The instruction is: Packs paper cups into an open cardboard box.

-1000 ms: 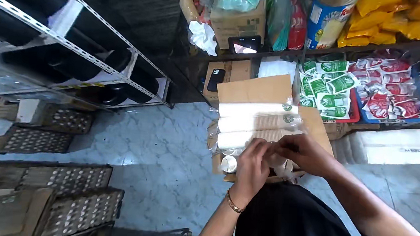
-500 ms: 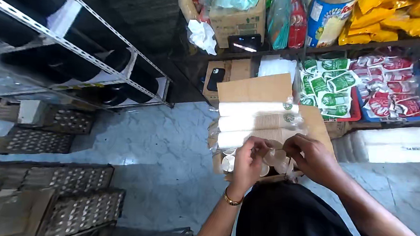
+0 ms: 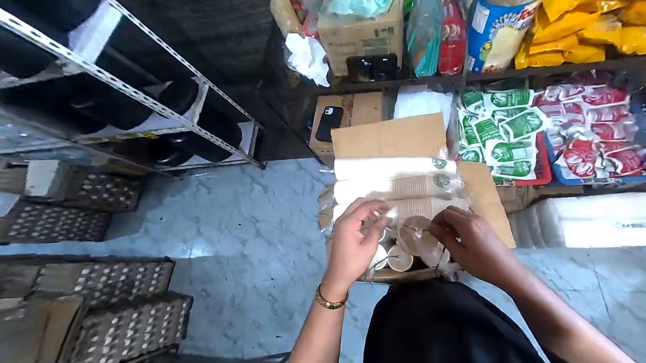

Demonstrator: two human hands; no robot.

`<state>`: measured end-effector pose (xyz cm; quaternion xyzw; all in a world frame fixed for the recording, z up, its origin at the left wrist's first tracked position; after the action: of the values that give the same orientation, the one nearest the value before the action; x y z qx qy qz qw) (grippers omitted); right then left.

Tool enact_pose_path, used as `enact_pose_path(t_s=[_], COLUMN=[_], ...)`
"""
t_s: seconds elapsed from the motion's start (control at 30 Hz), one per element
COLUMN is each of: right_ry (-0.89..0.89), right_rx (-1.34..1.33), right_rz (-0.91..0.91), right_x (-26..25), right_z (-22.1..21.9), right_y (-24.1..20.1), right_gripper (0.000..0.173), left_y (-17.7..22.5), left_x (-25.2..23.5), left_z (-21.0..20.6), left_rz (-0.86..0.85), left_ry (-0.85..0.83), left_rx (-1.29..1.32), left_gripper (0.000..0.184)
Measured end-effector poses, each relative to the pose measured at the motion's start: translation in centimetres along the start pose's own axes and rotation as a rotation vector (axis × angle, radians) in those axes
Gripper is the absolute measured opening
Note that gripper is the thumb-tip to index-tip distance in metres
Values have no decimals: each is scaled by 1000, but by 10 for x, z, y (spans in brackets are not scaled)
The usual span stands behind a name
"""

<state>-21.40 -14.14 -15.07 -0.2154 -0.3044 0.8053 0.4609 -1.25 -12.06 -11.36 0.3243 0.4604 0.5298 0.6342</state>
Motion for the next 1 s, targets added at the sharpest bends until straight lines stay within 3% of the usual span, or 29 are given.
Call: enact_pose_path(t_s=[0.13,0.33,0.47,0.67,0.73,1.0], right_ry=[-14,11,64,13,26,3], right_rx=[5,11,-84,-532,-585,-790], right_rz=[0,21,7,-141,-160,-167], right_x=[-2,-2,0,-3,-4,-10], right_z=[-1,1,3,-19,-20,-29], right_y=[1,-1,3,20,20,22], right_gripper=[29,32,42,45,44,42], left_y=[10,20,11,-1,-6,-27], left_x=[2,1,-2,3,3,12], left_z=[-21,-44,-47,-67,-68,-70], left_rz=[-78,-301,-196,-50,1,68], left_ry=[-207,-243,-267,-386,-402,-283], left_rx=[-219,-334,-261,-294,-191,616], left_gripper=[19,18,16,29,30,22])
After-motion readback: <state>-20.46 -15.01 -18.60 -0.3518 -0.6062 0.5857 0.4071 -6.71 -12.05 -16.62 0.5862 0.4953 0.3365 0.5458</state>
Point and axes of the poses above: each hand's wrist, its own x-axis away from the middle knuckle, its own z-axis out of the back of the hand, y = z × x, the point moved 10 cm from there along -x, towards the middle knuckle, and after that the axes turned 9 degrees about x, right-handed, at the moved point
